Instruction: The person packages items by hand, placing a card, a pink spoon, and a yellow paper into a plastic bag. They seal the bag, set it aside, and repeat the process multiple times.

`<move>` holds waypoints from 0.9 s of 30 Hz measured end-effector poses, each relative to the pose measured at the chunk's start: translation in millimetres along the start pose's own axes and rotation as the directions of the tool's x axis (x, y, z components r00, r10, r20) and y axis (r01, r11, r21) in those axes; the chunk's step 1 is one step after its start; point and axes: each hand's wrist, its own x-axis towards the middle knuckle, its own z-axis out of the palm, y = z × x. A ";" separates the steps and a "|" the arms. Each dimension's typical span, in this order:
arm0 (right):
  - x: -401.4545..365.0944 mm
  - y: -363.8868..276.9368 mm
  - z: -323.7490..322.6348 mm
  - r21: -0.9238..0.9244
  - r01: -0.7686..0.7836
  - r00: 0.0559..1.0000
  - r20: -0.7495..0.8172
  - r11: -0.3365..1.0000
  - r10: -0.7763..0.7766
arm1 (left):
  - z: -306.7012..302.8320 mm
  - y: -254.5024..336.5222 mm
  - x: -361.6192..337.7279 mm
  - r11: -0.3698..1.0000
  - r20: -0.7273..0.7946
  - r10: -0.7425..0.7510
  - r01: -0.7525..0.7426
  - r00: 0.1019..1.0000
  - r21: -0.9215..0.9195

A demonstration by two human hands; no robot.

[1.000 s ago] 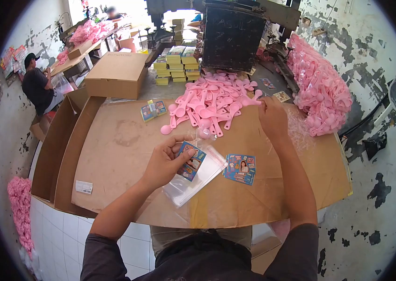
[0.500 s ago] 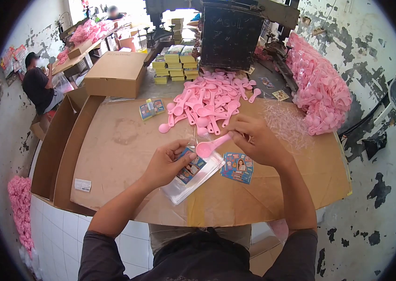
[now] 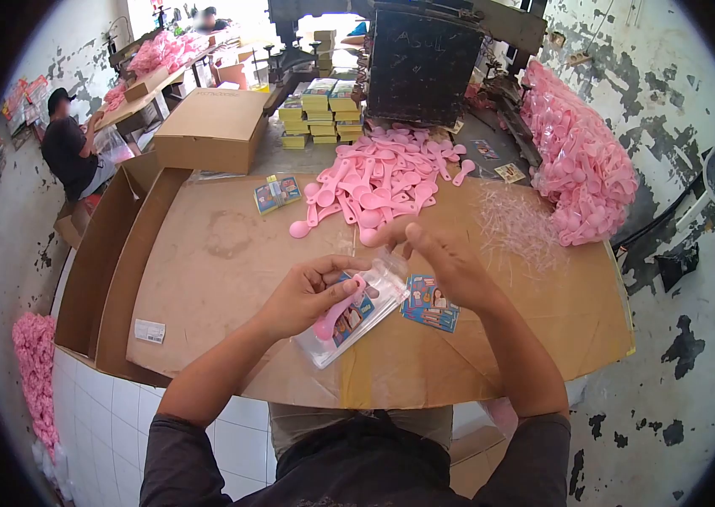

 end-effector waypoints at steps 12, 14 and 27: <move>5.4 -78.6 20.0 -0.601 0.274 0.961 0.203 0.750 -0.188 | -0.6 -0.7 -5.9 0.948 0.079 0.307 -0.312 0.948 0.058; 1.5 -81.0 24.8 -0.631 0.154 0.988 0.121 0.760 -0.100 | 1.4 1.9 -8.5 0.918 0.117 0.336 -0.353 0.934 0.182; 2.1 -36.6 34.7 -0.747 0.198 0.897 -0.123 0.634 -0.426 | 16.1 4.0 -10.1 0.954 -0.154 0.221 -0.181 0.963 0.238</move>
